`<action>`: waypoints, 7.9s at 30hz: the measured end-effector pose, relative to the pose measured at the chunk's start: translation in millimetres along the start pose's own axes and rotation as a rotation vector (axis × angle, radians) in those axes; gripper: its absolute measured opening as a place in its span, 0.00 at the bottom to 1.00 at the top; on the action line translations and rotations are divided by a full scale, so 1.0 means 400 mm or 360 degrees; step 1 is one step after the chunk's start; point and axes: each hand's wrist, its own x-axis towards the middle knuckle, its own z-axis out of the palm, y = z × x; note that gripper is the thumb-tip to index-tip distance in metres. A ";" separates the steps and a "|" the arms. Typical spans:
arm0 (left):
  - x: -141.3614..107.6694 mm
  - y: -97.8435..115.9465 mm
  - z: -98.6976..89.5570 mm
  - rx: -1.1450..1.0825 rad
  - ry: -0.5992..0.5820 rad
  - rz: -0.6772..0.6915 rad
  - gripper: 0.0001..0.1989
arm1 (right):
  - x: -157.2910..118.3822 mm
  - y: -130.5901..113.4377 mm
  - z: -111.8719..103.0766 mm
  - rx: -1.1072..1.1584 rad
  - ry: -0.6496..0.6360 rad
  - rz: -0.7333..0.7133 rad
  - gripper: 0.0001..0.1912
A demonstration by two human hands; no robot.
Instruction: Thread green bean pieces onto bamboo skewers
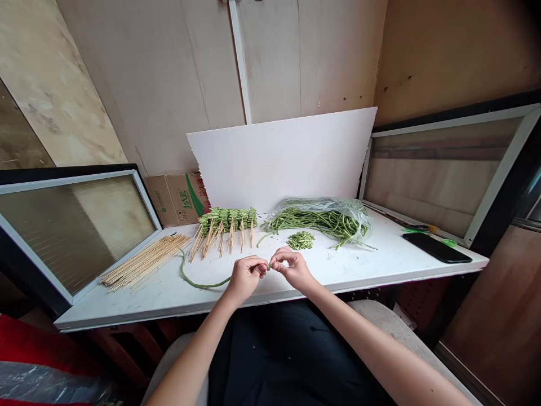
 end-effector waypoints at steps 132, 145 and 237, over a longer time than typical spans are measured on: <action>-0.044 -0.011 -0.020 -0.0134 -0.0061 -0.0233 0.14 | -0.041 0.114 -0.179 -0.1041 0.0169 0.0147 0.06; -0.053 0.016 -0.014 -0.0248 -0.0105 -0.0324 0.23 | -0.034 -0.124 -0.051 -0.0449 -0.0372 -0.0046 0.11; -0.024 -0.041 -0.006 0.0024 -0.0055 -0.0256 0.14 | 0.003 -0.072 -0.056 -0.0578 -0.0403 -0.0193 0.15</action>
